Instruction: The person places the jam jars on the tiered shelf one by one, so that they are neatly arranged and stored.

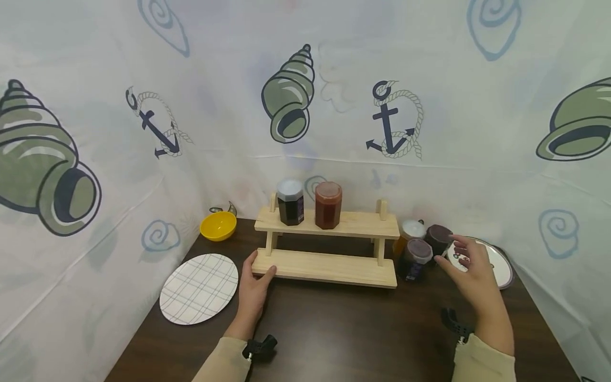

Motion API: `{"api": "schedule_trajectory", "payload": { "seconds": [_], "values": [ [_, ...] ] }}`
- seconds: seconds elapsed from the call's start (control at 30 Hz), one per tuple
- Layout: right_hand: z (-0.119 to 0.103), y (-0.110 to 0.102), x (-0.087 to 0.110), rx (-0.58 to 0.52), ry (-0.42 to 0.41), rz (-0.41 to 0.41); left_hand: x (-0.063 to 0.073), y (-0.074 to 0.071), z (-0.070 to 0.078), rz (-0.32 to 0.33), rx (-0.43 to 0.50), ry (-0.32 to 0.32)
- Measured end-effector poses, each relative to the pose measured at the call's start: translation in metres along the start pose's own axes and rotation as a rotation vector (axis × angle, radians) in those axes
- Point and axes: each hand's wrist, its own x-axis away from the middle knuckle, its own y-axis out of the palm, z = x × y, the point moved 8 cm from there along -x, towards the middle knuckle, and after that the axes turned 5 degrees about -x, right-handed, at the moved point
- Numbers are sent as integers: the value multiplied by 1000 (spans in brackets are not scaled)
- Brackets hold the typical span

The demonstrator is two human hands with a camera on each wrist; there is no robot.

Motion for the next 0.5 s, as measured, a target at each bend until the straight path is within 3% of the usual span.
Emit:
{"api": "schedule_trajectory", "payload": {
  "seconds": [0.5],
  "values": [
    [6, 42, -7, -48, -33, -108, -1, 0, -2, -10, -18, -9]
  ]
}}
